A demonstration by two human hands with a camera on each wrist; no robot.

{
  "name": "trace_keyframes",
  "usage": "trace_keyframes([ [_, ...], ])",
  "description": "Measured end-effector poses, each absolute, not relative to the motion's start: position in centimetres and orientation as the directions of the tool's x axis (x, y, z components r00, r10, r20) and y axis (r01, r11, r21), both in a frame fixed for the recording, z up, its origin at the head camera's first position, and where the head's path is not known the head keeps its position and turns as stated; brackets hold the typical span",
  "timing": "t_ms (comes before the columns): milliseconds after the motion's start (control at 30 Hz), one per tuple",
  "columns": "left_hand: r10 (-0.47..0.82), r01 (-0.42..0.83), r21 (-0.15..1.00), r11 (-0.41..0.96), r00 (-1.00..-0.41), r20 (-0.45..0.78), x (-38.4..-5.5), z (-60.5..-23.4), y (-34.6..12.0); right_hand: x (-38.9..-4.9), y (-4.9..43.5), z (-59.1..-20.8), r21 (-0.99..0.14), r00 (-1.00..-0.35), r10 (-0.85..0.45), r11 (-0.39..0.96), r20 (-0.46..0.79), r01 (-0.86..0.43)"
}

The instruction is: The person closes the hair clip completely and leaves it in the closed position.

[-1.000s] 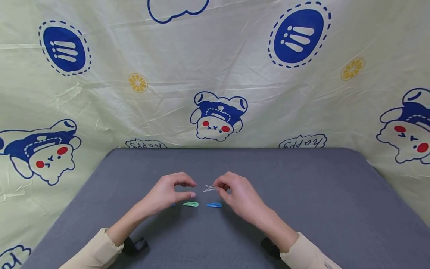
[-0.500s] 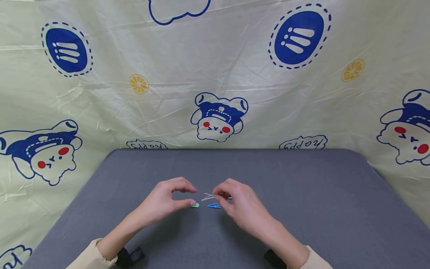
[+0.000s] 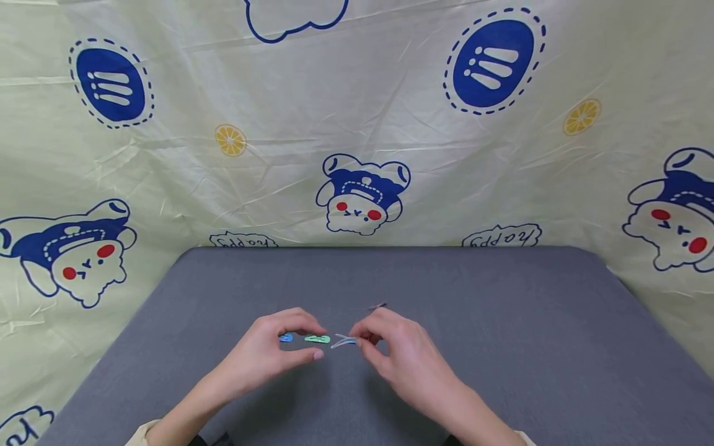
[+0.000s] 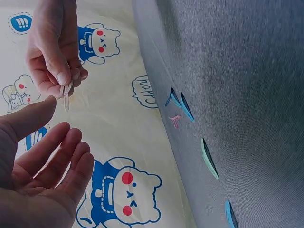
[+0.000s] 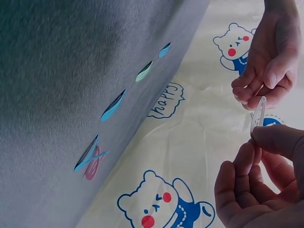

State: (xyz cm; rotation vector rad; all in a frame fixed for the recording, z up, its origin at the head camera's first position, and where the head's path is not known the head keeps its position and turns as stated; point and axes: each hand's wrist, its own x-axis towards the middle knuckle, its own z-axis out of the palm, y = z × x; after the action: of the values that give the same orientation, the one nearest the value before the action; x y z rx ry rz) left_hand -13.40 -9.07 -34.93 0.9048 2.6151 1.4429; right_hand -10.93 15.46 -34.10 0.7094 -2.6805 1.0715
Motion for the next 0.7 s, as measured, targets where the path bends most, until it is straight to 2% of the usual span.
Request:
trace_keyframes([
  [233,0.492,0.468,0.791,0.393,-0.834,0.25,-12.5,-34.9,-9.2,-9.8,15.4,-34.3,-0.611,-0.842,-0.356,0.58,0.405,-0.538],
  [700,0.48,0.48,0.796,0.369,-0.832,0.279,-11.4,-35.1,-8.9,-8.3,15.2,-34.7,-0.639,-0.847,-0.287,0.559,0.447,-0.528],
])
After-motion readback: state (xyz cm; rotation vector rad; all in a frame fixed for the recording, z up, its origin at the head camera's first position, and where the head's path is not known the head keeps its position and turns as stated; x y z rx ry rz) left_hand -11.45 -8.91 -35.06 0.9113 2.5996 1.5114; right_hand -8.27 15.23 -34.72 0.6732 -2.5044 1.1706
